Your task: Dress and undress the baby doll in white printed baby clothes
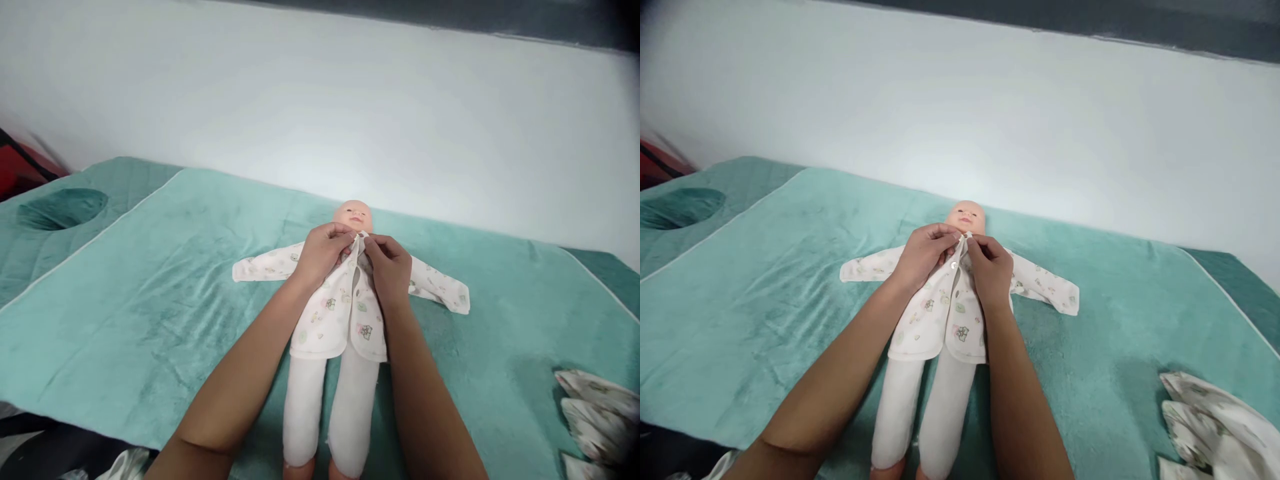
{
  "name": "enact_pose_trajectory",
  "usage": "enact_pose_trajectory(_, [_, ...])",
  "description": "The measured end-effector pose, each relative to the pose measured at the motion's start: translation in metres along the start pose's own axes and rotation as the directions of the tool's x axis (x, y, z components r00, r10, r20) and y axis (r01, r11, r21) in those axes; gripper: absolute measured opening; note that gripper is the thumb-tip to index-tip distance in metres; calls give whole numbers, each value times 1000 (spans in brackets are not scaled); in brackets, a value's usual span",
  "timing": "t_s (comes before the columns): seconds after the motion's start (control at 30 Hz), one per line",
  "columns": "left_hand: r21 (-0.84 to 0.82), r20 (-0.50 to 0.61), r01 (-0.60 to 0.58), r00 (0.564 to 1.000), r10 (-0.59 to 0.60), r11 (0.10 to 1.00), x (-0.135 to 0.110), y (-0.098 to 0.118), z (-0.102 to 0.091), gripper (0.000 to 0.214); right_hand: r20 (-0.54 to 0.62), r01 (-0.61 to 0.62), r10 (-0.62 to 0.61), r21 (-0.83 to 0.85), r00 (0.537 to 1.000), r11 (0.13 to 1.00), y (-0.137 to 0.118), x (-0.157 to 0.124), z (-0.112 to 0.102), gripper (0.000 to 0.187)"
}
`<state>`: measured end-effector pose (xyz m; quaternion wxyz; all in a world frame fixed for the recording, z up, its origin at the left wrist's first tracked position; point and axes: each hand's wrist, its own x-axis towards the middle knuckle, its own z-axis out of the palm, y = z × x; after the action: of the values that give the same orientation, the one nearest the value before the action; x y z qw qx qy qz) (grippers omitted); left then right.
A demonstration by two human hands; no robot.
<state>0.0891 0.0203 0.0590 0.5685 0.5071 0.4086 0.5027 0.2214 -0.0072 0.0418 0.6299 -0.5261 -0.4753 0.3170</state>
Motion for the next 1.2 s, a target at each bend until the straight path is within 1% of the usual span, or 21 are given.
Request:
enact_pose_trajectory(0.13, [-11, 4, 11, 1000, -11, 1000, 1, 0, -1, 13, 30, 30, -28, -51, 999, 998, -2, 0, 0, 21])
enact_pose_trajectory(0.3, [-10, 5, -12, 1000, 12, 1000, 2, -1, -3, 15, 73, 88, -83, -70, 994, 994, 0, 0, -1, 17])
enact_pose_trajectory(0.4, [-14, 32, -12, 999, 12, 1000, 3, -1, -6, 15, 91, 110, -104, -62, 990, 992, -1, 0, -2, 14])
enact_pose_trajectory(0.47, [-4, 48, 1, 999, -1, 1000, 4, -1, -8, 15, 124, 130, -120, -75, 985, 989, -2, 1, -3, 12])
enact_pose_trajectory(0.57, [5, 58, 30, 998, -31, 1000, 4, 0, -10, 16, 183, 146, -127, -94, 975, 985, -4, 1, -4, 11])
enact_pose_trajectory(0.73, [19, 80, 35, 996, -36, 999, 3, 4, -11, 25, 213, 129, -106, -99, 971, 987, -6, 2, -6, 10])
enact_pose_trajectory(0.83, [21, 90, 32, 995, -34, 999, 2, 5, -11, 20, 257, 166, -126, -139, 958, 976, -7, 2, -7, 12])
enact_pose_trajectory(0.97, [6, 74, 41, 996, -41, 999, 2, 4, -10, 14, 312, 216, -146, -203, 939, 955, -8, 1, -6, 14])
enact_pose_trajectory(1.07, [-42, 67, 46, 997, -43, 998, 3, 3, -10, 15, 288, 188, -134, -170, 948, 967, -8, 0, -3, 13])
enact_pose_trajectory(1.13, [-70, 76, 39, 997, -34, 997, 2, 4, -9, 18, 248, 141, -108, -116, 963, 983, -6, 0, -1, 11])
enact_pose_trajectory(1.2, [-72, 88, 27, 996, -21, 997, 2, 5, -8, 19, 198, 72, -56, -76, 979, 994, -5, 0, 0, 11])
